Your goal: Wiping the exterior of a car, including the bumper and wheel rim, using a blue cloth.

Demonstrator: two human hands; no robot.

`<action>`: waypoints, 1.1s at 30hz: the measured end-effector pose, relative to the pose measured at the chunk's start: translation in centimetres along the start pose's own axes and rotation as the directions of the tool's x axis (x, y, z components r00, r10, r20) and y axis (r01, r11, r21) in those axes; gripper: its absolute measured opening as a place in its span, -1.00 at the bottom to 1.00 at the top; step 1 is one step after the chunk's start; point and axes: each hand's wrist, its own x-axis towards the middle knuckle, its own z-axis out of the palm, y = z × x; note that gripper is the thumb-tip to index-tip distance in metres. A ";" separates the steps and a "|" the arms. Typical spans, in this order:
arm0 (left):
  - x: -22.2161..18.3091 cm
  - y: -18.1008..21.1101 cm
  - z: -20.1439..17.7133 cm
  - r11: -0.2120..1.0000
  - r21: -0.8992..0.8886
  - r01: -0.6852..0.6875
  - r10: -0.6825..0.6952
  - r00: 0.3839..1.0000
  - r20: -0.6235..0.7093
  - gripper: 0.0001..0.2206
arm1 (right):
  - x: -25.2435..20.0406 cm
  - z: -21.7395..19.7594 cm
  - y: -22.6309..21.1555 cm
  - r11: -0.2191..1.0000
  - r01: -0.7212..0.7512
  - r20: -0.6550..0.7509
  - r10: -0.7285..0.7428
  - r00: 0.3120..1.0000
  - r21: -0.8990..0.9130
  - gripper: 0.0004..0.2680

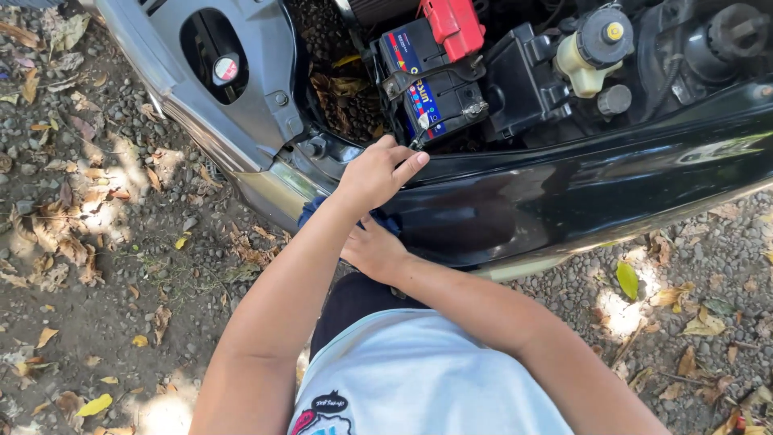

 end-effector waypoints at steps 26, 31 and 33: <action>-0.2 -1.2 2.1 1.000 -0.020 0.015 -0.017 0.993 -0.114 -0.51 | -7.6 1.1 0.1 0.965 0.191 -0.261 -0.140 0.955 0.178 -0.80; -4.7 -2.7 5.7 0.947 -0.030 -0.321 0.266 0.829 -0.492 -0.80 | -16.6 -7.9 8.3 0.947 0.063 -0.191 -0.002 0.982 0.316 -0.62; -8.4 -4.0 8.6 0.972 0.068 -0.224 0.208 0.691 -0.692 -0.84 | -21.5 -11.4 13.4 0.969 -0.201 -0.143 0.222 0.965 0.147 -0.66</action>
